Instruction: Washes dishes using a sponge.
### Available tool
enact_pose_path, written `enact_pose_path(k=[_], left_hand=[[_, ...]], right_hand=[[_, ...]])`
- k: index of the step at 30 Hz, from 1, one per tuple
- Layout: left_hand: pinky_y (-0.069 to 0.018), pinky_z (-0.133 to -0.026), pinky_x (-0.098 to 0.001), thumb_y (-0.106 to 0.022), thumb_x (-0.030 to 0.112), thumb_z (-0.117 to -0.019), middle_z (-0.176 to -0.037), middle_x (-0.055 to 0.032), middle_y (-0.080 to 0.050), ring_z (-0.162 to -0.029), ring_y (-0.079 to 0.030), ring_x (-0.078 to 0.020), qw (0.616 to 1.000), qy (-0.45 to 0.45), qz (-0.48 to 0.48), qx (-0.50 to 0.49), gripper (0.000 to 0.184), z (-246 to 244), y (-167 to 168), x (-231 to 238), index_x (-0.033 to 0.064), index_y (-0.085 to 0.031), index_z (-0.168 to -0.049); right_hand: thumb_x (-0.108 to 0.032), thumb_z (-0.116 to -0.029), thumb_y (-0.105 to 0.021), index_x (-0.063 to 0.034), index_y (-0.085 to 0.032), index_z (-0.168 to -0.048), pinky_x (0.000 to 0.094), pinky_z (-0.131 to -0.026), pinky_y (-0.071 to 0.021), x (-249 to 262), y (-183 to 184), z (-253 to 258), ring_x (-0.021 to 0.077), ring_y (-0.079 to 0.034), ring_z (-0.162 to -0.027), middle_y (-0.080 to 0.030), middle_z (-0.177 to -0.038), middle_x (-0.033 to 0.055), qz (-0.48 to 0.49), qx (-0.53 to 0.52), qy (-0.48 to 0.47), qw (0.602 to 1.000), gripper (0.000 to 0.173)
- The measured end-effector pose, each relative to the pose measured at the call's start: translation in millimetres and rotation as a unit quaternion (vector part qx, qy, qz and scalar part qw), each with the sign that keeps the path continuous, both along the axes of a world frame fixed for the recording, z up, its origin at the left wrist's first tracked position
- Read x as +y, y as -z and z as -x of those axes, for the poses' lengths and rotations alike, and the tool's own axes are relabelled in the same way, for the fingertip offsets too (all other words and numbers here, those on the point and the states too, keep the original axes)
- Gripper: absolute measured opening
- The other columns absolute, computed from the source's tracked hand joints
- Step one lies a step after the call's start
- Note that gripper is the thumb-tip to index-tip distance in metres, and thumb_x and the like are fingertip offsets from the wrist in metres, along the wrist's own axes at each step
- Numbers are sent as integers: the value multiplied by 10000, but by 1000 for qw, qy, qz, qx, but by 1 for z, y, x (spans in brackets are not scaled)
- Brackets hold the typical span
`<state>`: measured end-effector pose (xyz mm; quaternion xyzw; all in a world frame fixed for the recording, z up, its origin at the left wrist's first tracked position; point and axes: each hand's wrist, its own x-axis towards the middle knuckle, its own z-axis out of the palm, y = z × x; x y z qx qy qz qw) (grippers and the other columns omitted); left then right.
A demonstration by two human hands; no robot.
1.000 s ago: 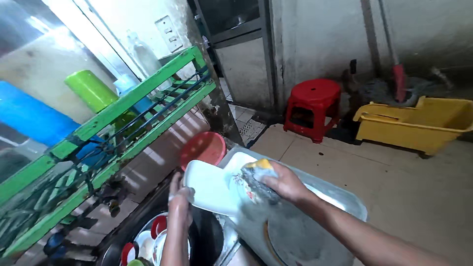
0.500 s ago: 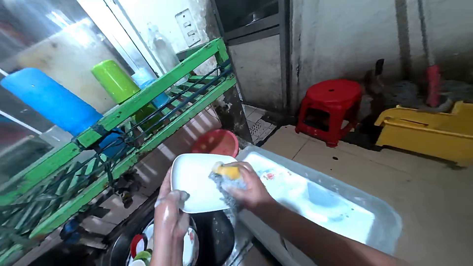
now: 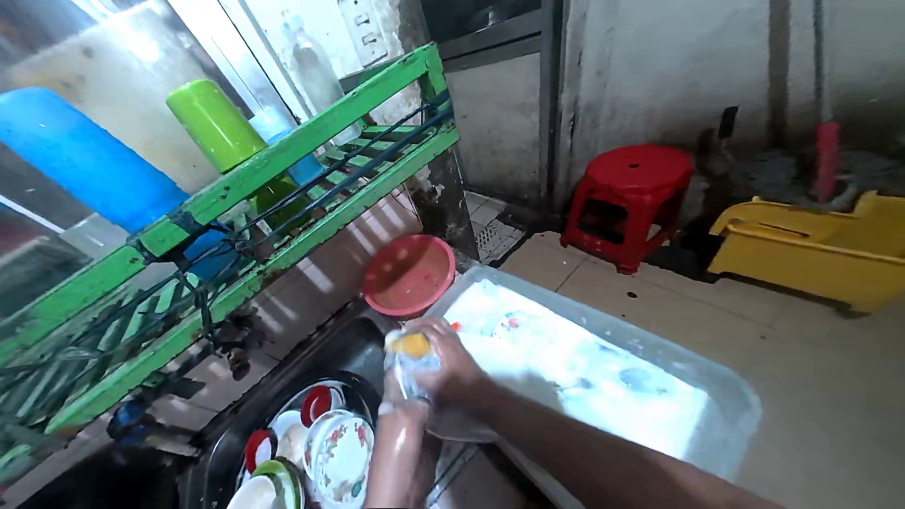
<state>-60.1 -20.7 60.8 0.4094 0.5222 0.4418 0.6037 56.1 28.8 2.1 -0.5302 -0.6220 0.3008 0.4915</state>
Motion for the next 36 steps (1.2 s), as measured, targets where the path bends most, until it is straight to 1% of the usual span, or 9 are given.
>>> enact_pose_path(k=[4, 10, 14, 21, 23, 28, 32, 34, 36], left_hand=[[-574, -924, -430, -509, -146, -686, -1566, -177, -402, -1249, -595, -245, 999, 24, -23, 4, 1097, -8, 4, -9, 185, -113, -1653], [-588, -607, -299, -487, -168, -760, -803, -61, -670, -693, -671, -116, 997, -52, -5, -64, 351, -6, -6, -8, 9, -551, -1056], [-612, -719, -320, -499, -177, -624, -1185, -162, -648, -903, -705, -161, 997, -38, -59, -30, 904, -5, -15, -21, -25, -347, -1501], [-588, -727, -266, -553, -107, -798, -1021, -82, -659, -853, -674, -88, 996, -27, -74, 40, 557, -11, -7, -21, -20, -451, -1338], [-589, -748, -292, -515, -138, -692, -1176, -140, -633, -915, -679, -120, 995, -29, -84, 40, 827, -9, -10, -29, -20, -361, -1496], [-597, -874, -400, -509, -22, -829, -1359, -168, -575, -1071, -677, -200, 997, 54, -35, -51, 842, -6, -8, -42, 88, -212, -1609], [-608, -809, -336, -520, -33, -797, -1229, -119, -650, -991, -693, -153, 992, 123, 17, -34, 773, -3, -29, -14, 59, -335, -1542], [-593, -583, -296, -533, -144, -661, -826, -69, -693, -683, -687, -119, 999, 47, -12, -24, 487, -10, -31, 4, 18, -546, -1120], [-585, -639, -283, -523, -175, -618, -992, -83, -670, -783, -679, -111, 997, 24, -77, 18, 711, -16, -28, 10, 24, -491, -1300]], right_hand=[[-250, -906, -758, -60, -579, -1363, 562, -997, -512, 18, -32, -32, 342, -658, -1142, -677, -1218, 198, 183, -14, 22, 983, 526], [-285, -828, -774, -88, -728, -1187, 465, -1020, -521, -13, -26, -13, 244, -680, -1132, -745, -1139, 93, -187, -90, -56, 977, 412], [-166, -868, -785, -48, -645, -1339, 500, -1114, -463, 12, -7, -55, 319, -606, -1266, -656, -1326, 169, -11, -72, 78, 994, 506], [-320, -863, -760, -78, -722, -1191, 471, -1146, -455, -22, -8, 1, 231, -623, -1290, -721, -1254, 101, -222, -39, 45, 973, 409], [-265, -878, -754, -52, -684, -1275, 493, -1204, -351, -9, -4, -21, 268, -545, -1362, -658, -1354, 136, -136, -21, 28, 990, 456], [-251, -915, -760, -49, -568, -1383, 628, -968, -515, 29, -20, -79, 393, -672, -1111, -687, -1198, 229, 114, 15, 197, 974, 544], [-188, -793, -831, -42, -704, -1209, 524, -990, -535, 0, -46, -47, 283, -684, -1086, -724, -1136, 138, -124, -66, 51, 989, 458], [-241, -744, -821, -89, -731, -1181, 509, -1045, -471, -5, -53, -29, 259, -655, -1149, -730, -1161, 88, -223, -105, -24, 969, 471], [-199, -760, -819, -61, -720, -1198, 509, -1061, -480, 5, -41, -28, 281, -661, -1157, -726, -1175, 116, -239, -76, 18, 968, 470]])
